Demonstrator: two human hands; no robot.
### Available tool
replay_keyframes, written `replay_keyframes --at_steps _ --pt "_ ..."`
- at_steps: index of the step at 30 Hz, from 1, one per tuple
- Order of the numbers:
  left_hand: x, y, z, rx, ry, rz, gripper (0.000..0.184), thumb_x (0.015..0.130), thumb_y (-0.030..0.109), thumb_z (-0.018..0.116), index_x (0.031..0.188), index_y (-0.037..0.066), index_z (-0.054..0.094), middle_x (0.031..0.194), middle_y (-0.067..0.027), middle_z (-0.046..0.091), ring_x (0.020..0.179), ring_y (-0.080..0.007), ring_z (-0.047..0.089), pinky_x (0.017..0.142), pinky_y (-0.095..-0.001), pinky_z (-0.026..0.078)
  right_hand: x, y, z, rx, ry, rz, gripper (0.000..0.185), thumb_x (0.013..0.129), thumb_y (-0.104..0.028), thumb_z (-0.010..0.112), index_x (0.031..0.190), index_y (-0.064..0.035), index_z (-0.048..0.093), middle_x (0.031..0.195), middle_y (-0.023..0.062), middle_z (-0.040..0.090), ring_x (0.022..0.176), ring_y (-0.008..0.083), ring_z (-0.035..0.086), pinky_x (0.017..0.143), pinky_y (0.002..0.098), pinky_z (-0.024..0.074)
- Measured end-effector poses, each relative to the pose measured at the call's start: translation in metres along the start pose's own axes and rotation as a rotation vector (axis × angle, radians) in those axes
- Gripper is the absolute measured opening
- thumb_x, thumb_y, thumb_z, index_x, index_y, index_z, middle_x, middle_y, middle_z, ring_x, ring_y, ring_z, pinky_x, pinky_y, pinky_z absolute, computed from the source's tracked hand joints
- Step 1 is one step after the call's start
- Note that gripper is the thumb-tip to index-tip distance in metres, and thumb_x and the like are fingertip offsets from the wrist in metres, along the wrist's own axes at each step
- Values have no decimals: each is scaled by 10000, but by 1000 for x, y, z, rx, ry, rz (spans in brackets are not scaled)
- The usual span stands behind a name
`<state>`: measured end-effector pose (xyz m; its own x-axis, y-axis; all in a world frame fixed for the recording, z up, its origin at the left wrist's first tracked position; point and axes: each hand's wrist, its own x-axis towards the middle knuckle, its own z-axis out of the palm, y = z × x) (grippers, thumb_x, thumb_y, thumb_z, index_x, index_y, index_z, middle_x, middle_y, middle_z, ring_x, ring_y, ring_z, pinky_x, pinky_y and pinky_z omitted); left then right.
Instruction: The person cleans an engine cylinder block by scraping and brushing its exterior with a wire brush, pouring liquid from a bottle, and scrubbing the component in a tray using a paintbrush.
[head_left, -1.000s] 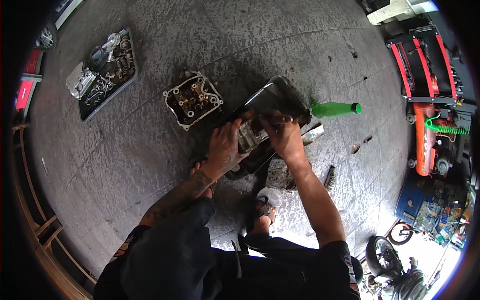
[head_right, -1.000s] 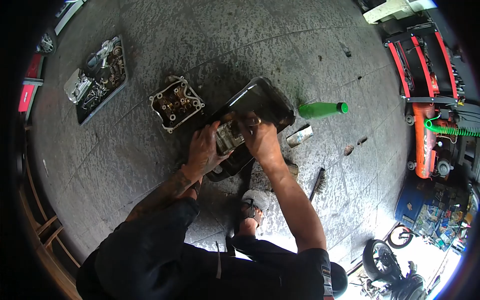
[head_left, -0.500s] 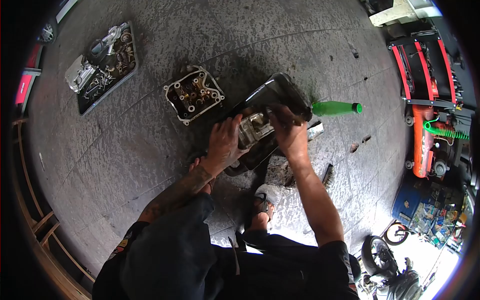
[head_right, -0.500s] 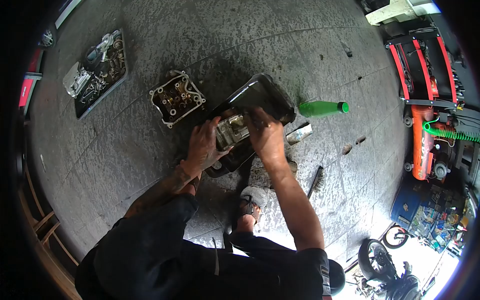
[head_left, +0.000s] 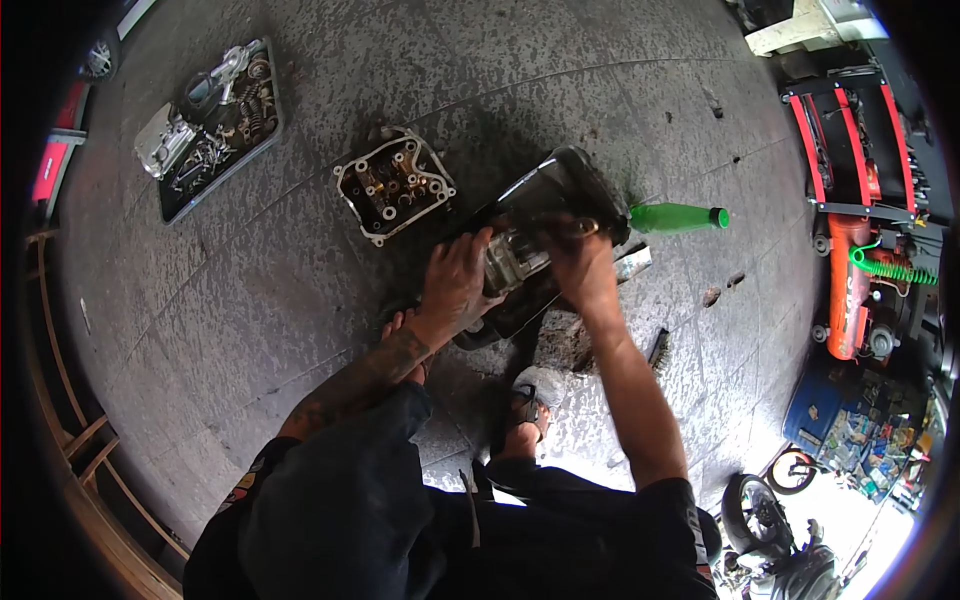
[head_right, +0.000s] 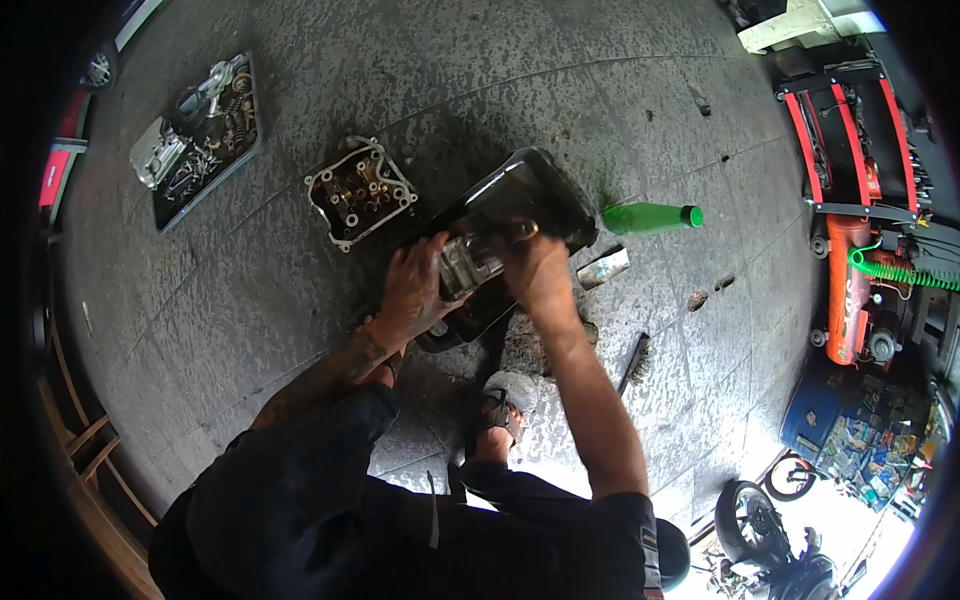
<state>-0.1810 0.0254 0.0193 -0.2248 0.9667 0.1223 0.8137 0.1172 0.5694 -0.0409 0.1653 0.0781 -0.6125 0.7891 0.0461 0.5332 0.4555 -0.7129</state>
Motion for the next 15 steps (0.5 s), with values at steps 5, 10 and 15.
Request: replay_keyframes --at_steps 5,10,15 --pt "2 -3 4 6 18 5 966 618 347 854 1369 45 328 1131 -127 539 1012 -302 566 860 -439 413 4 -23 -13 52 72 85 158 868 -111 661 1017 -58 666 885 153 709 833 289 705 698 345 538" --pt "3 -1 0 17 14 24 961 618 351 852 1366 45 331 1096 -119 536 986 -296 567 842 -440 415 3 14 -5 -68 -38 153 222 859 -81 669 1079 -54 667 914 176 705 841 286 705 734 352 537" --pt "0 -2 3 17 27 8 954 621 358 847 1364 46 337 1104 -119 537 988 -290 567 837 -427 417 11 -19 -20 197 57 111 187 859 -80 670 1044 -54 680 919 136 717 843 222 704 726 326 530"
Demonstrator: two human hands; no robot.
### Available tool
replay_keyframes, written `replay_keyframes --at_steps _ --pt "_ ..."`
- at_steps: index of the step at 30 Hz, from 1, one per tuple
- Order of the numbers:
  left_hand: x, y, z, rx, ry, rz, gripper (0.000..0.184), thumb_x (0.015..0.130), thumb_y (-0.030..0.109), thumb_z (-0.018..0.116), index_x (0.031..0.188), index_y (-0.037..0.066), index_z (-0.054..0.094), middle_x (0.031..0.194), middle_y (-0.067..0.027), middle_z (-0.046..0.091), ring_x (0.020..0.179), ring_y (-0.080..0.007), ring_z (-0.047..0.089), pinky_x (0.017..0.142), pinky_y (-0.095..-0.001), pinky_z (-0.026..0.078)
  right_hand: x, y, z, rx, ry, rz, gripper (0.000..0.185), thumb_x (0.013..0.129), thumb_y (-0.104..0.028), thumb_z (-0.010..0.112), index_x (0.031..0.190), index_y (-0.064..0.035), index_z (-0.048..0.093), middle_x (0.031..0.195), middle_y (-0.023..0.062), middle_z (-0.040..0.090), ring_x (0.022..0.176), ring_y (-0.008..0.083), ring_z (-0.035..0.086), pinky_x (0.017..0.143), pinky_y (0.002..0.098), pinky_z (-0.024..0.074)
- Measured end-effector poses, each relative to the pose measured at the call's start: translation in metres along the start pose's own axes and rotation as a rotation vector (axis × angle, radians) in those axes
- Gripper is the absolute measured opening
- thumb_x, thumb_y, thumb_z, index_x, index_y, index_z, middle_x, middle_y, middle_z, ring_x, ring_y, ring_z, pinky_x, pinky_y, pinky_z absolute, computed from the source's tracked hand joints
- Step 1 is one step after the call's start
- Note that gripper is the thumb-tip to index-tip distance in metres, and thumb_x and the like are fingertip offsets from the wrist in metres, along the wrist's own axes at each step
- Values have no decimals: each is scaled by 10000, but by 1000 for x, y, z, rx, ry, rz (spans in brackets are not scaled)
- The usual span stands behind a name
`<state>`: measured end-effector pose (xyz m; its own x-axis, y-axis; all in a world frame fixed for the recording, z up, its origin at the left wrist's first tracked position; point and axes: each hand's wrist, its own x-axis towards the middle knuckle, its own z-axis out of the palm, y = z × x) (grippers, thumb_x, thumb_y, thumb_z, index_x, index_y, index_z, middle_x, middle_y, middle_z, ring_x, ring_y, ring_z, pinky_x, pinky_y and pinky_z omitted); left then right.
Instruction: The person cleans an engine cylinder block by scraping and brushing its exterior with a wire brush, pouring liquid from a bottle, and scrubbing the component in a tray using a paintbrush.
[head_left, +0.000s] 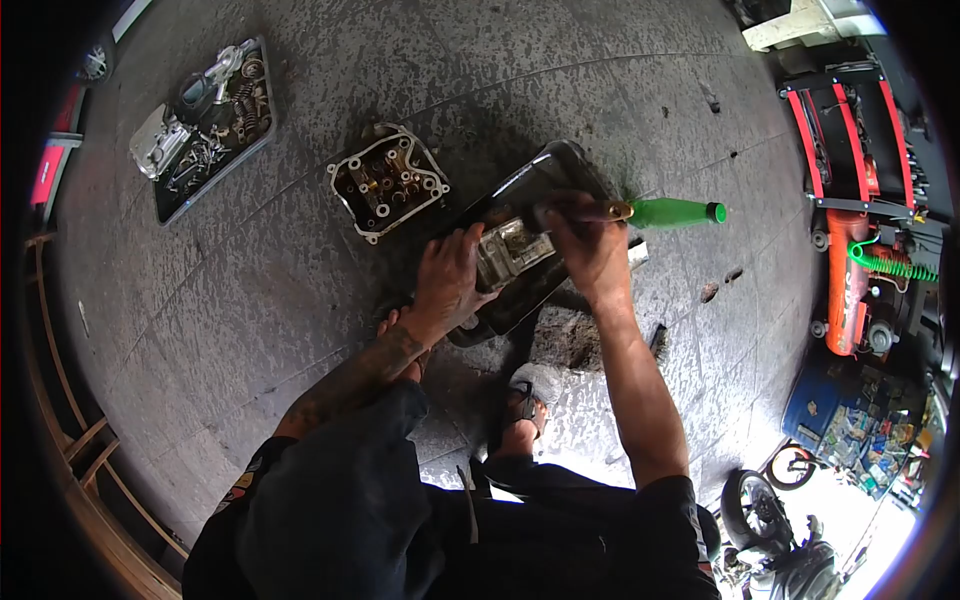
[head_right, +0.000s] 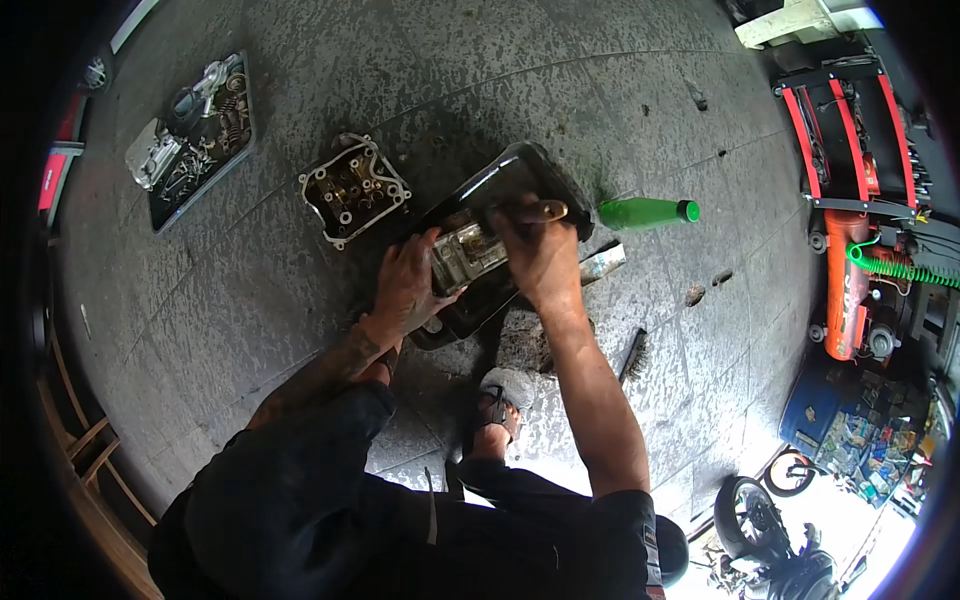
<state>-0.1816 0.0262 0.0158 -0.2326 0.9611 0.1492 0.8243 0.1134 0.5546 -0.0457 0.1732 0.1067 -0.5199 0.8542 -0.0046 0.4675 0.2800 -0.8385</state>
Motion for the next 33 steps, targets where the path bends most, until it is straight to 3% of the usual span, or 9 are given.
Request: replay_keyframes --at_steps 9,11,15,19,21,23,27,31,33 --pt "2 0 -2 -19 27 10 930 618 349 849 1346 40 361 1104 -119 542 1006 -291 563 837 -415 416 -8 8 0 -82 70 32 163 867 -134 664 1016 -67 670 861 171 703 833 327 697 689 372 548" --pt "4 3 -3 -7 -9 6 924 620 344 847 1343 31 364 1118 -123 542 1004 -288 566 841 -414 416 -15 17 8 -91 -77 -122 181 877 -156 654 1035 -68 667 863 169 703 826 324 699 676 368 547" --pt "5 -1 -3 -11 9 16 925 621 342 847 1344 26 364 1111 -125 543 988 -288 572 839 -417 418 -5 13 -4 -141 36 82 168 856 -107 676 1013 -44 678 871 159 710 808 303 704 693 349 548" --pt "1 0 3 8 43 19 920 624 347 844 1338 17 369 1108 -130 544 980 -290 574 838 -420 419 -21 -14 12 222 -79 -152 154 870 -126 661 991 -33 680 872 162 710 819 276 712 688 347 555" --pt "1 0 2 20 60 38 920 623 353 844 1335 13 370 1107 -131 544 982 -291 573 838 -421 420 -22 -14 9 23 -162 -55 154 868 -109 659 993 -21 674 862 168 707 816 283 712 683 345 556" --pt "2 -1 0 -3 0 6 920 622 369 844 1327 5 378 1115 -140 545 987 -296 572 847 -420 421 -14 10 8 -133 2 29 158 842 -62 681 991 -13 671 844 161 705 810 284 713 684 335 554" --pt "-2 -2 4 22 39 37 925 621 383 845 1324 1 381 1120 -142 546 990 -300 572 852 -416 422 -18 -22 9 243 34 -24 150 870 -111 667 993 -26 669 846 158 706 805 292 709 687 339 552" --pt "-1 -2 8 72 25 1 990 577 386 872 1345 -1 381 1163 -145 540 1073 -271 561 903 -419 415 -31 -15 16 -32 -130 30 157 858 -86 673 996 -12 668 834 151 705 782 277 709 668 340 543" --pt "-2 -2 4 58 15 -18 990 577 385 874 1342 -4 382 1160 -144 539 1073 -273 560 903 -418 414 -32 -16 0 -62 -238 69 205 852 -104 687 1031 -5 667 848 140 702 758 193 682 680 313 525"
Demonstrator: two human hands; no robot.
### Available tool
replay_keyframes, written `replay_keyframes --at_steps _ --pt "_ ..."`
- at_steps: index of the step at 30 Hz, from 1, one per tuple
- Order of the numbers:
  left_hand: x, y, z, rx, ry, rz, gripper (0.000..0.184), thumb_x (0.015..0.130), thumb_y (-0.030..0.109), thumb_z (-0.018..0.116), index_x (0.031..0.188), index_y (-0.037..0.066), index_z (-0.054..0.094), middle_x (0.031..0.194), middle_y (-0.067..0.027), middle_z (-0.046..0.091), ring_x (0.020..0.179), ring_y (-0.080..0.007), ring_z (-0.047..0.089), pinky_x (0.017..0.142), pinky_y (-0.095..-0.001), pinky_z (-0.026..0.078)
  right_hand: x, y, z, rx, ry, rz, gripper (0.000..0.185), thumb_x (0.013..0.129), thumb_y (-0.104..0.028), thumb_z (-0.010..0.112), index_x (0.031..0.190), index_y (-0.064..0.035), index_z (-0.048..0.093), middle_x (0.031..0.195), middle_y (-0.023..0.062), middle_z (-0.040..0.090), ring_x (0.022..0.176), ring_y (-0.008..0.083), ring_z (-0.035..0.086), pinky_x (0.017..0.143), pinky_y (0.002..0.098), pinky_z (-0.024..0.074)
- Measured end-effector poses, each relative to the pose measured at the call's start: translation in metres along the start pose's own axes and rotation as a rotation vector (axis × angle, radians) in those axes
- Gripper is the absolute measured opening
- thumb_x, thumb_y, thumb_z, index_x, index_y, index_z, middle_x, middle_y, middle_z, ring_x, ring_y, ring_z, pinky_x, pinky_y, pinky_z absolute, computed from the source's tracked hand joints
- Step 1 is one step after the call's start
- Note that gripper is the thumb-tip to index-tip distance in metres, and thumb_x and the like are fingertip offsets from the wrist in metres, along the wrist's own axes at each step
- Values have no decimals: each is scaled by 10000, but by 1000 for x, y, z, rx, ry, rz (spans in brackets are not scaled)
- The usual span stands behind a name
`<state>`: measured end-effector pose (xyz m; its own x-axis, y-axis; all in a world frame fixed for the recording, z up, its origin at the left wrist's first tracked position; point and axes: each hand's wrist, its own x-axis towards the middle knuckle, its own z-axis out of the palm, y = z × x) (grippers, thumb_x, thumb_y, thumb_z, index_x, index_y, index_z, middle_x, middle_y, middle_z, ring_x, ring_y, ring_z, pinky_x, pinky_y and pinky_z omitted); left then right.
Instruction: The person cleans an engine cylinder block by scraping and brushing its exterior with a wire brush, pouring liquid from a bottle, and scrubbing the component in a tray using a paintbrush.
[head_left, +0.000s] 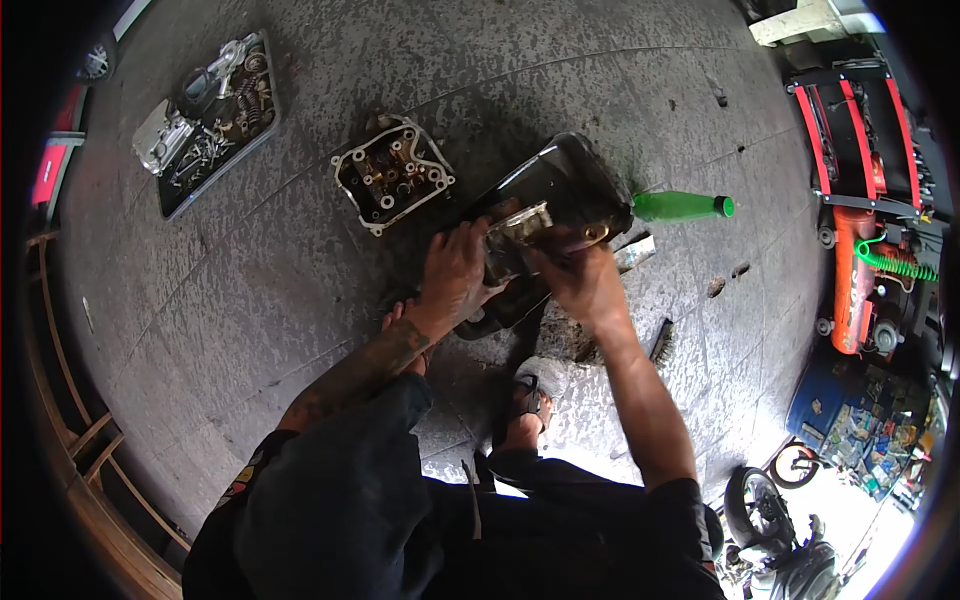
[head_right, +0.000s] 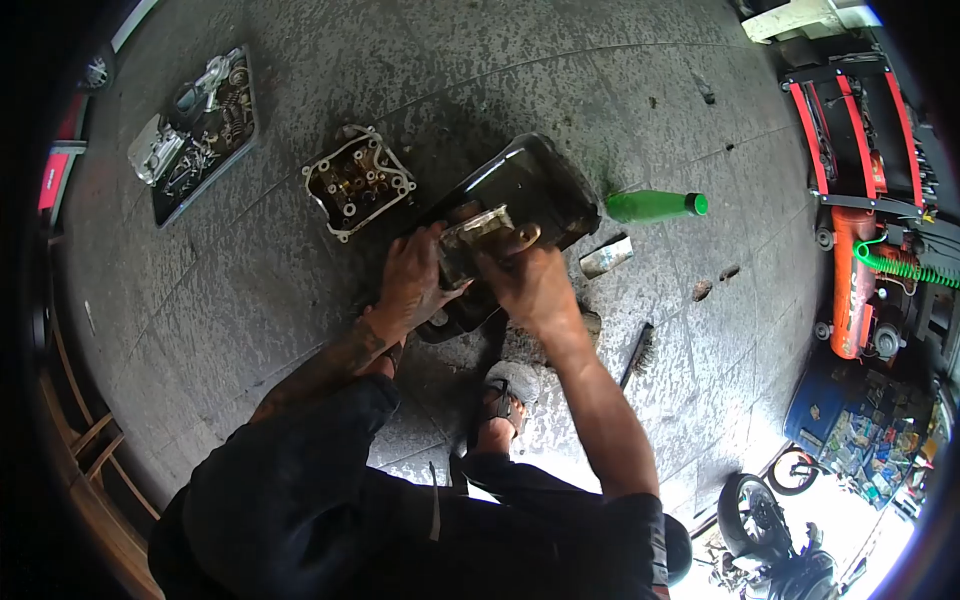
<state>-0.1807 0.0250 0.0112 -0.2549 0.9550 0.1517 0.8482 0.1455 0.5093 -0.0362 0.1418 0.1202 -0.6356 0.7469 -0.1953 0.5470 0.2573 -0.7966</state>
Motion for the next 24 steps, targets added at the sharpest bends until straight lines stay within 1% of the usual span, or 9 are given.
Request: replay_keyframes --at_steps 4,7,10,12,14,18,19,22,24 --pt "7 3 -3 20 -18 23 939 620 412 845 1323 -5 382 1154 -145 550 1044 -292 561 856 -411 424 15 2 1 -25 -13 -54 179 853 -104 680 1001 -3 685 860 157 707 751 239 700 674 323 528" --pt "3 6 -2 -16 -61 -16 939 617 407 848 1322 -5 385 1158 -139 549 1050 -288 560 860 -413 423 32 7 25 61 159 -296 170 849 -109 669 1004 -48 701 831 171 699 746 335 693 643 371 550" --pt "3 3 -5 -12 -38 -20 935 614 396 851 1319 -6 386 1151 -133 548 1037 -294 561 859 -418 421 8 8 11 -161 -31 -214 160 846 -78 670 983 -9 714 904 165 708 752 276 700 654 329 531" --pt "4 3 -4 7 2 10 931 613 392 851 1315 -8 387 1139 -132 547 1020 -299 561 852 -421 420 3 5 11 -75 61 -347 168 847 -87 675 995 -20 717 916 150 712 741 283 701 632 324 530" --pt "5 6 -4 -29 -64 -4 930 617 397 846 1312 -17 386 1138 -146 543 1017 -315 560 858 -426 421 5 14 10 53 15 -128 153 847 -103 683 971 -20 718 901 143 714 724 285 701 613 323 529" --pt "0 4 1 42 24 52 914 629 406 838 1303 -19 392 1122 -150 541 1008 -317 561 847 -434 420 45 3 28 -82 115 -87 152 849 -123 670 969 -44 719 823 169 701 774 322 693 671 377 556" --pt "2 2 0 12 16 30 912 630 404 839 1303 -17 392 1122 -148 541 1011 -317 561 851 -435 418 44 5 30 -13 151 -76 129 855 -115 687 918 -6 715 890 155 704 703 273 697 610 337 515" --pt "3 0 -1 -2 38 15 899 630 397 843 1295 -10 395 1106 -139 542 997 -313 561 843 -436 414 9 13 16 -89 99 -355 129 866 -112 680 943 -14 715 913 149 712 721 240 707 627 321 523" --pt "4 3 -2 -2 59 49 889 629 392 844 1288 -6 399 1091 -131 543 980 -311 562 832 -435 412 -10 22 6 -46 69 -248 148 879 -109 667 994 -25 709 945 129 723 769 200 715 661 305 538"
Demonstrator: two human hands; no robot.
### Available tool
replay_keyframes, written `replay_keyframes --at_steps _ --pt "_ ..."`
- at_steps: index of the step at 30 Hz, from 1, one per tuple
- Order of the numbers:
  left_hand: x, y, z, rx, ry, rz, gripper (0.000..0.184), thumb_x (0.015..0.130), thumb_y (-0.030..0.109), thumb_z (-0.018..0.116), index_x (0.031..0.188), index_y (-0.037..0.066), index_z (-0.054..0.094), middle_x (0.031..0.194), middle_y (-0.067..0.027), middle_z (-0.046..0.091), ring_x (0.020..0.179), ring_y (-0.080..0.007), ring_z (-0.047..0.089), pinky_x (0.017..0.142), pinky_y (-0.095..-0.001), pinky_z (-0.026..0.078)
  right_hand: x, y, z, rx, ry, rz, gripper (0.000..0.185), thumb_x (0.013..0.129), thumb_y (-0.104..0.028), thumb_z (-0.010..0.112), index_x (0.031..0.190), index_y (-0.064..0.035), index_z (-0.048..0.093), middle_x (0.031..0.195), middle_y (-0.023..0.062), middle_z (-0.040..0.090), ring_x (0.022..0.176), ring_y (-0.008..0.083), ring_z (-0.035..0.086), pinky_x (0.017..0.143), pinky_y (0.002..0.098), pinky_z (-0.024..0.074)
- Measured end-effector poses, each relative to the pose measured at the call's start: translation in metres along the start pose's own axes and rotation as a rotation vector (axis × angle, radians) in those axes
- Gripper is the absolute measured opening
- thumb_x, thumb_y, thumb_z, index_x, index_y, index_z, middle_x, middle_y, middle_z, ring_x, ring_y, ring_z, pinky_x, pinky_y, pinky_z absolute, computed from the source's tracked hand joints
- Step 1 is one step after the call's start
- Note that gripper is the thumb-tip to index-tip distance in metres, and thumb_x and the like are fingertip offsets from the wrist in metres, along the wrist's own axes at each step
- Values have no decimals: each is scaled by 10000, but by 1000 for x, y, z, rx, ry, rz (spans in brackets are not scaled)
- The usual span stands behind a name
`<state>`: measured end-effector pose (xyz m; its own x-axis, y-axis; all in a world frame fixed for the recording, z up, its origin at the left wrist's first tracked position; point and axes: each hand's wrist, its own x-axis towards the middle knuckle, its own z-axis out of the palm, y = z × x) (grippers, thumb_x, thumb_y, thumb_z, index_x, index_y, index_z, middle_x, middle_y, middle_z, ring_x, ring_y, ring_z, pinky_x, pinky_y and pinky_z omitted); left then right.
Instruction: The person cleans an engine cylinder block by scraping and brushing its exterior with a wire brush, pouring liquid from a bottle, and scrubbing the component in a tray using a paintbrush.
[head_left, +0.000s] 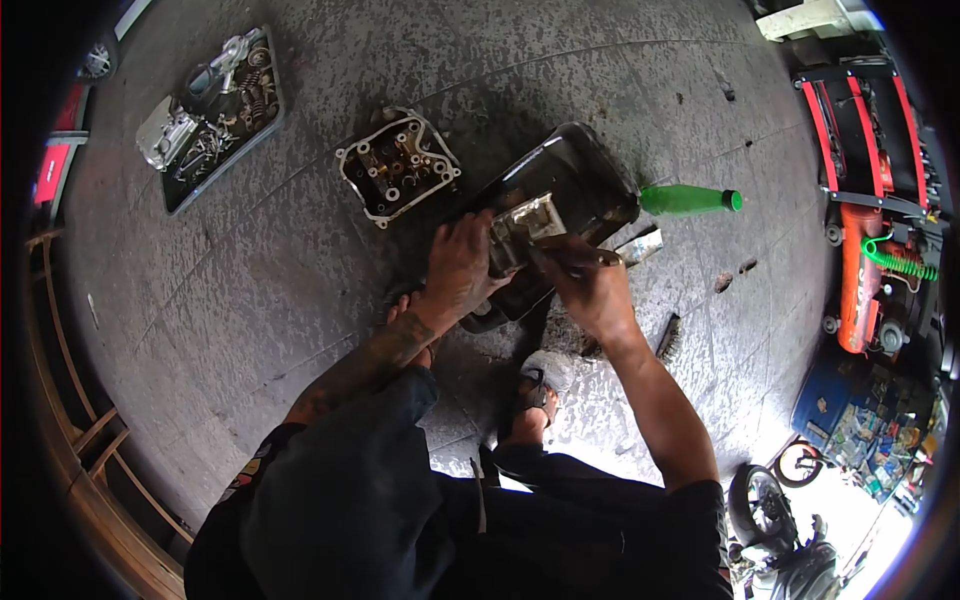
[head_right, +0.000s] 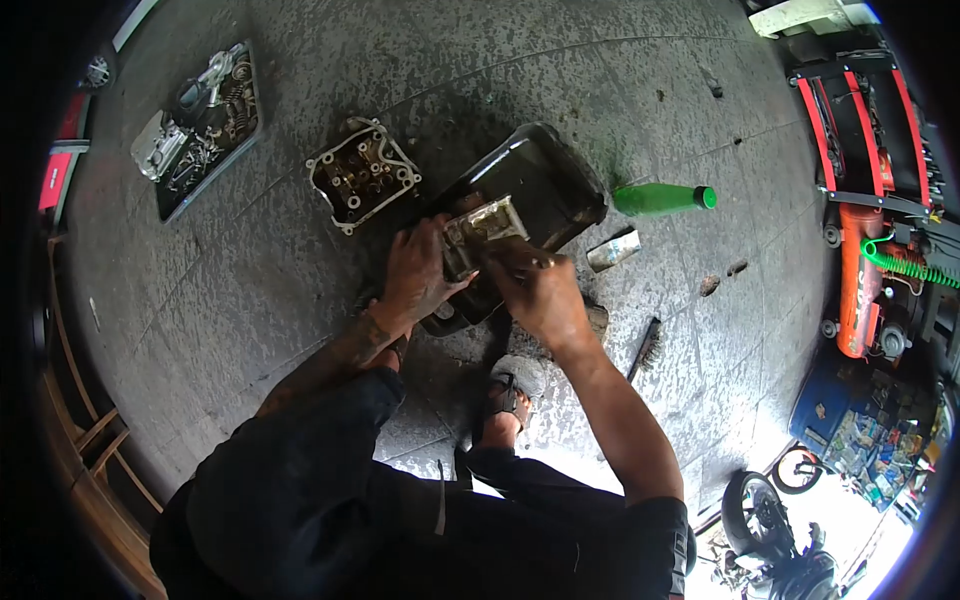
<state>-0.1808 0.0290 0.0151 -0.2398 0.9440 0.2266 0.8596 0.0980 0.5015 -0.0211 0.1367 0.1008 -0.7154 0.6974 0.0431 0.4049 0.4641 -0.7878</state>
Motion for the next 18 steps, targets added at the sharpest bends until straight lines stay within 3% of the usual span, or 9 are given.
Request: replay_keyframes --at_steps 2,4,6,7,10,11,12,14,18 --pt "2 1 -3 -63 -78 -42 869 629 384 846 1277 2 411 1089 -123 547 976 -303 565 833 -419 410 -9 19 -12 -17 45 208 123 882 -92 647 978 -47 709 798 151 703 688 331 694 613 349 559" --pt "1 0 -1 -66 -63 -27 858 631 376 845 1274 5 415 1085 -118 548 972 -297 566 831 -413 409 2 20 -21 -107 134 150 123 884 -92 648 980 -28 691 771 148 699 667 300 702 581 329 552" --pt "3 -3 1 -52 -38 -24 847 633 367 844 1272 9 419 1080 -112 550 968 -292 567 830 -408 408 11 10 -22 22 225 201 116 881 -87 648 970 -20 682 760 153 698 667 275 708 573 323 546" --pt "2 -4 2 -46 -25 -27 848 630 365 844 1273 11 419 1080 -110 549 969 -287 568 833 -405 407 7 12 -10 174 269 92 114 874 -83 649 968 -32 690 756 158 695 671 274 708 573 324 544" --pt "3 -1 0 -52 -26 -30 850 626 364 844 1274 14 419 1079 -108 549 971 -282 567 833 -405 407 4 16 7 117 177 18 127 869 -78 647 981 -31 683 761 166 692 688 289 706 584 339 545" --pt "2 0 0 -56 -33 -40 851 625 366 843 1274 15 420 1079 -108 549 973 -281 567 830 -407 408 6 27 -2 -149 181 -24 135 862 -86 655 982 -25 676 786 176 694 703 307 703 596 351 548" --pt "1 1 1 -58 -35 -35 851 625 366 843 1274 15 420 1079 -108 549 973 -281 567 830 -407 408 14 30 -5 -150 186 -21 135 862 -86 655 982 -25 676 786 176 694 703 307 703 596 351 548" --pt "0 -2 5 -17 -25 -12 858 625 371 841 1280 17 416 1084 -110 549 977 -282 565 827 -410 410 28 32 -9 8 290 219 133 857 -95 663 973 -33 678 804 179 696 713 327 699 603 361 547" --pt "1 0 0 -57 -40 -47 860 624 366 842 1283 19 413 1084 -111 551 981 -283 565 827 -412 410 35 17 10 92 141 33 131 873 -124 648 979 -53 676 793 166 694 730 331 695 604 370 541"
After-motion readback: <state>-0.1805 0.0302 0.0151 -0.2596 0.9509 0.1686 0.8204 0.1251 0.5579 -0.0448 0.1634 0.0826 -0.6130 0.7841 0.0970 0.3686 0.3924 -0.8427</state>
